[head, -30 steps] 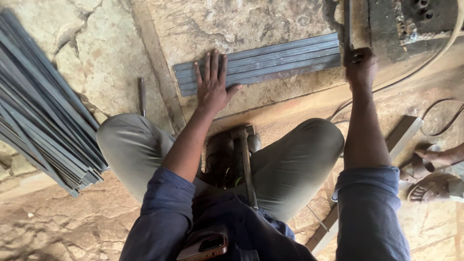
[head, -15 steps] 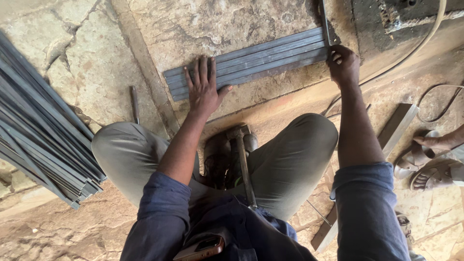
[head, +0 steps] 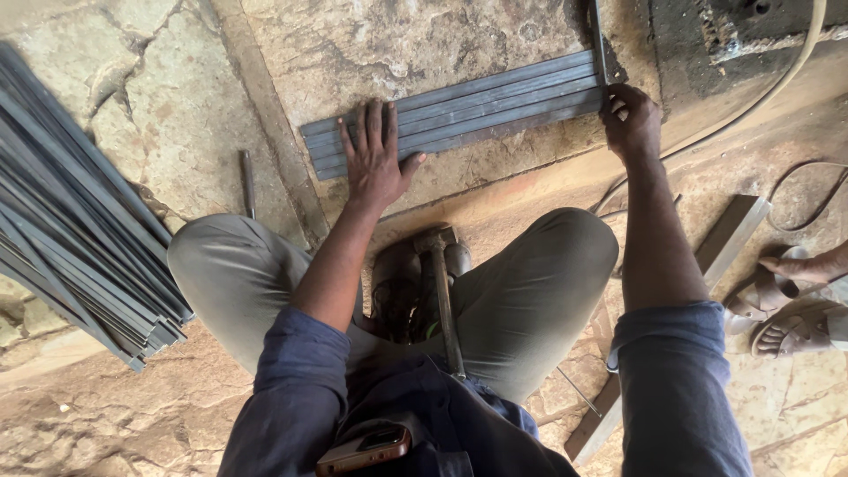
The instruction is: The person sits on the floor and uses a hammer and a metal punch to mark or indent a stack of metal rods. They repeatedly align the punch on the rods and strike it with the hammer, then adjust the stack and repeat the process.
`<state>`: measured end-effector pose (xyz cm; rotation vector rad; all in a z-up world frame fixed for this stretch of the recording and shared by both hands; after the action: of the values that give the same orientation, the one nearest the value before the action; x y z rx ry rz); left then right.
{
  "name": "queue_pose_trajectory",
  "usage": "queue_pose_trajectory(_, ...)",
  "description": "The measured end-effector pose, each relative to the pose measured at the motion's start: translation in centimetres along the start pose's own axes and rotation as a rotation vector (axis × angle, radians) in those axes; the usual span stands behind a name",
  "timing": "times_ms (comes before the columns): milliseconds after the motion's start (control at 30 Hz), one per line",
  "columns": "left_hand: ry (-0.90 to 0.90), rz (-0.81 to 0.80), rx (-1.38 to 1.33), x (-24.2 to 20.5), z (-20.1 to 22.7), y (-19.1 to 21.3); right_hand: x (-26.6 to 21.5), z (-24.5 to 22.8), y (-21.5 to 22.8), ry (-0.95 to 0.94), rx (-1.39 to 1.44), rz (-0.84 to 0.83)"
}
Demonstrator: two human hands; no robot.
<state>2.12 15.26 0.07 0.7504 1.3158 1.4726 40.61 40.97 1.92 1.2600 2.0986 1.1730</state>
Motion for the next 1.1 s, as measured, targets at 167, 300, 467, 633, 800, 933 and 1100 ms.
queue_pose_trajectory(167,0.049,-0.055,-0.023,-0.7,0.1,0.5,0.3,3.1,-1.1,-0.039,0.076,0.023)
queue_pose_trajectory(300,0.142,0.016,-0.045,-2.8,-2.2,2.1,0.5,1.8,0.0,0.031,-0.025,0.224)
queue_pose_trajectory(467,0.236,0.336,-0.105,-8.8,-11.1,9.6,-2.0,-9.7,5.5,0.083,0.207,-0.133)
queue_pose_trajectory(633,0.345,0.737,-0.679,-17.4,-21.0,19.6,-12.0,-24.5,6.5,0.250,0.365,-0.424)
queue_pose_trajectory(800,0.948,0.385,-0.880,-23.8,-24.4,16.5,-21.1,-33.0,-0.6,0.156,-0.373,-0.958)
queue_pose_trajectory(933,0.871,0.268,-1.069,-28.4,-23.3,6.3,-24.3,-32.1,-7.0,0.357,-0.259,-0.769)
queue_pose_trajectory(1100,1.021,0.122,-1.084,-34.0,-19.9,-1.6,-26.7,-28.6,-11.7,0.261,-0.328,-0.923)
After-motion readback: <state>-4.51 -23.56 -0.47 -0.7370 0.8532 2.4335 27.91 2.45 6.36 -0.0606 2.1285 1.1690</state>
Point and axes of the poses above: each hand's wrist, its own x-axis towards the middle knuckle, its own y-axis out of the back of the hand, z = x × y, the point moved 3 cm from there along x, towards the middle knuckle, and after that the axes turned 5 degrees about y, right-handed, at the moved point
